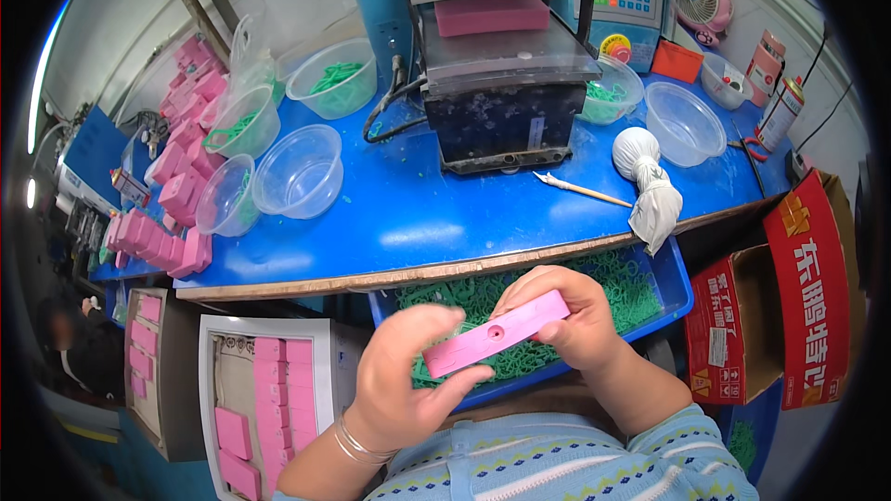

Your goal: The person prepares silicone molds with frames, uses a wax injection machine, and removes the molded wax patterns.

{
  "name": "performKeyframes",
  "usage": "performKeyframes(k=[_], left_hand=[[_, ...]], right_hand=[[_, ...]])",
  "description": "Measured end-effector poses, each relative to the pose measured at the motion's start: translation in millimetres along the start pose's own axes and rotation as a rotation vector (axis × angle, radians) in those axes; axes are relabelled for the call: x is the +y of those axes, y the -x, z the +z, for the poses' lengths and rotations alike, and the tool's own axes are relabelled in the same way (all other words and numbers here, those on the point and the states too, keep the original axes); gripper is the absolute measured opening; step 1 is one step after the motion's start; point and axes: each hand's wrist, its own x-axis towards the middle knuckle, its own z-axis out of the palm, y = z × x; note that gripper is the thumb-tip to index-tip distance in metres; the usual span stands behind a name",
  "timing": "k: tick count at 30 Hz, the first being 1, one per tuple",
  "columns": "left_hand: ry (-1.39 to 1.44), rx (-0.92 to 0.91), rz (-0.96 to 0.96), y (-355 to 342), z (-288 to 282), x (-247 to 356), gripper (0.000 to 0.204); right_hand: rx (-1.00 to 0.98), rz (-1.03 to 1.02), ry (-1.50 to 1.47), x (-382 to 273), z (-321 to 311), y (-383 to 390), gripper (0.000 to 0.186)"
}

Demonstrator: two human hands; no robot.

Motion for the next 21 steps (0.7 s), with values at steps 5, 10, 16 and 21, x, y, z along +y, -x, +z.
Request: performKeyframes(k=[5, 10, 16, 21], left_hand=[[0.534, -0.006, -0.403, 7, -6, -8, 0.030], [0.282, 0.094, -0.373, 9, 3, -7, 0.056], [-0.655, -0.063, 0.119, 10, 8, -24, 0.085], [0.559, -0.018, -0.454, 21, -9, -31, 0.099]], right_hand=[[-0.125, -0.031, 0.013, -5, -4, -5, 0.040], [-0.043, 0.225, 0.024, -17, 4, -5, 0.039], [-0.053, 0.254, 0.115, -20, 30, -16, 0.040], [0.166, 0.355, -0.149, -44, 3, -68, 0.063]])
